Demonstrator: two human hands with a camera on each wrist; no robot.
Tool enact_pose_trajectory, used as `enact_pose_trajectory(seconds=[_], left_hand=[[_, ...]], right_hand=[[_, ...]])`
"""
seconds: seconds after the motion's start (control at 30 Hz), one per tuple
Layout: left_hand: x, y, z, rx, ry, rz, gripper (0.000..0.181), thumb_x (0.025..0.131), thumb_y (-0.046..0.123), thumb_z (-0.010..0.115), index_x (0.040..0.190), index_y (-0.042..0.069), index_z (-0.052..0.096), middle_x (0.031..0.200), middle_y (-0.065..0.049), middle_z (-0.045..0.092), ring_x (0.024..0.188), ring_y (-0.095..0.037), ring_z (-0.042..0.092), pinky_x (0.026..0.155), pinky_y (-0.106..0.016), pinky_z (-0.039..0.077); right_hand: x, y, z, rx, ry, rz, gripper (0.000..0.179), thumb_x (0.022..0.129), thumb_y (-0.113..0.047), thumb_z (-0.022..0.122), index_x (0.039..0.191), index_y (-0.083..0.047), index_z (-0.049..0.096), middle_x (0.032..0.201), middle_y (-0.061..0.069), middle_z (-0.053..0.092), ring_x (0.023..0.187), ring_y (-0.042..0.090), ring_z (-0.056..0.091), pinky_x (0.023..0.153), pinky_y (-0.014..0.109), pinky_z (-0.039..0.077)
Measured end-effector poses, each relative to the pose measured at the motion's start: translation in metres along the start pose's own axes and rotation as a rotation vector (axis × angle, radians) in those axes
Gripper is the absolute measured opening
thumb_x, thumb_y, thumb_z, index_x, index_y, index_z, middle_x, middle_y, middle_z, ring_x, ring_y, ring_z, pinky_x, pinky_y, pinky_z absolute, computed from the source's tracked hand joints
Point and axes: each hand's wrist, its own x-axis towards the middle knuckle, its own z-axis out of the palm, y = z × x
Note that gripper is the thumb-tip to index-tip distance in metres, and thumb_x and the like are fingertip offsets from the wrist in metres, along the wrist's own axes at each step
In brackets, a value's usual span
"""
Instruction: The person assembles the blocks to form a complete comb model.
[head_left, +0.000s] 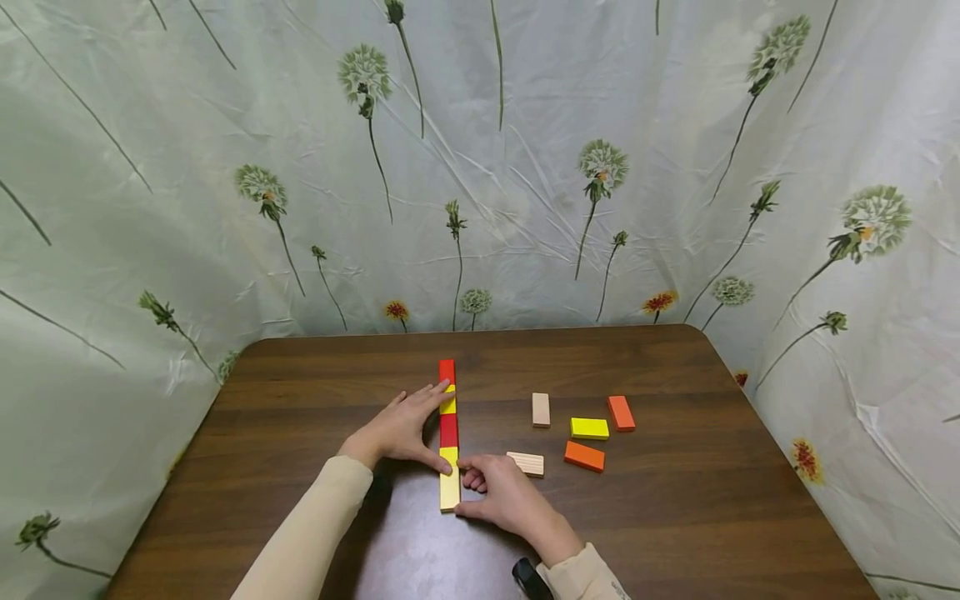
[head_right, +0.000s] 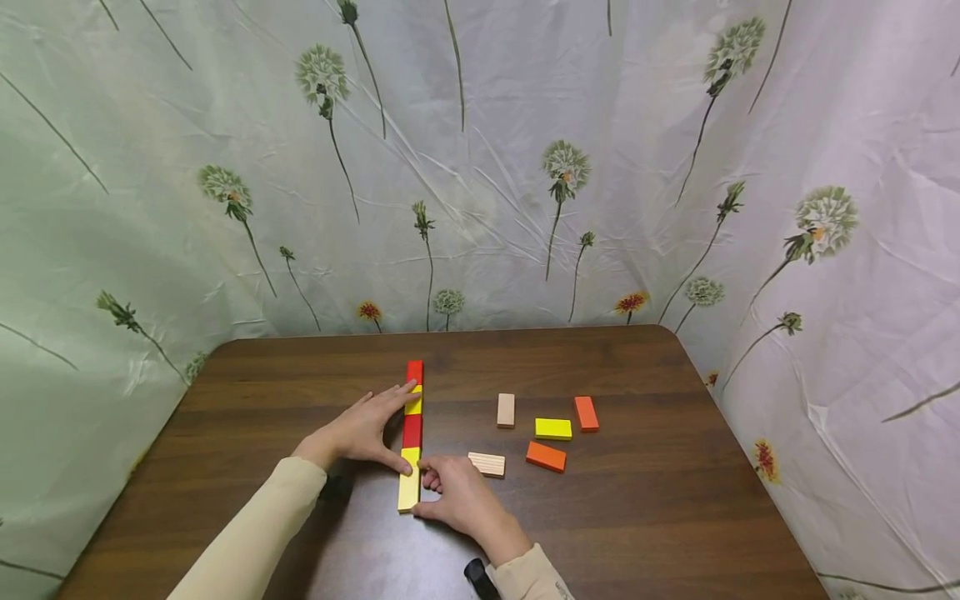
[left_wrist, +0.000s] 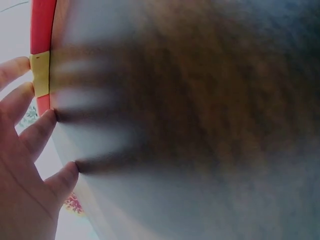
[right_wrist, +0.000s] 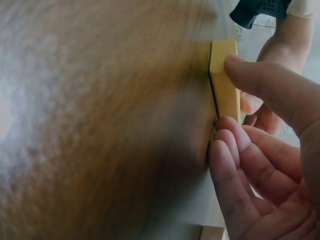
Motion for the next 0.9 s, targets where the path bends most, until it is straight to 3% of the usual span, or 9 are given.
enact_pose_trajectory(seconds=[0.4, 0.63, 0.9], left_hand=[[0.0, 0.001, -0.001, -0.015, 0.001, -0.009, 0.123, 0.069, 0.069, 0.093, 0.166, 0.014, 0.041, 0.18, -0.008, 0.025, 0.165, -0.04, 0.028, 0.129, -0.074, 0.02], [-0.001, -0.002, 0.0, -0.017, -0.003, -0.01, 0.123, 0.07, 0.07, 0.092, 0.167, 0.015, 0.04, 0.181, -0.007, 0.024, 0.166, -0.039, 0.027, 0.129, -0.073, 0.019], [0.0, -0.002, 0.0, -0.033, -0.006, -0.02, 0.121, 0.07, 0.068, 0.093, 0.166, 0.015, 0.042, 0.18, -0.007, 0.024, 0.166, -0.039, 0.026, 0.13, -0.073, 0.018]], right_hand=[[-0.01, 0.004, -0.015, -0.053, 0.016, -0.003, 0.048, 0.087, -0.021, 0.092, 0.128, -0.003, 0.075, 0.102, 0.0, 0.075, 0.088, 0.006, 0.066, 0.083, 0.025, 0.061], [-0.017, 0.009, -0.026, -0.058, 0.092, -0.062, 0.04, 0.088, -0.013, 0.09, 0.123, -0.001, 0.076, 0.099, 0.003, 0.074, 0.088, 0.013, 0.068, 0.079, 0.026, 0.061], [-0.026, 0.016, -0.041, -0.135, 0.179, 0.012, 0.039, 0.088, -0.018, 0.09, 0.124, -0.008, 0.078, 0.109, 0.003, 0.073, 0.099, 0.018, 0.067, 0.086, 0.033, 0.061]])
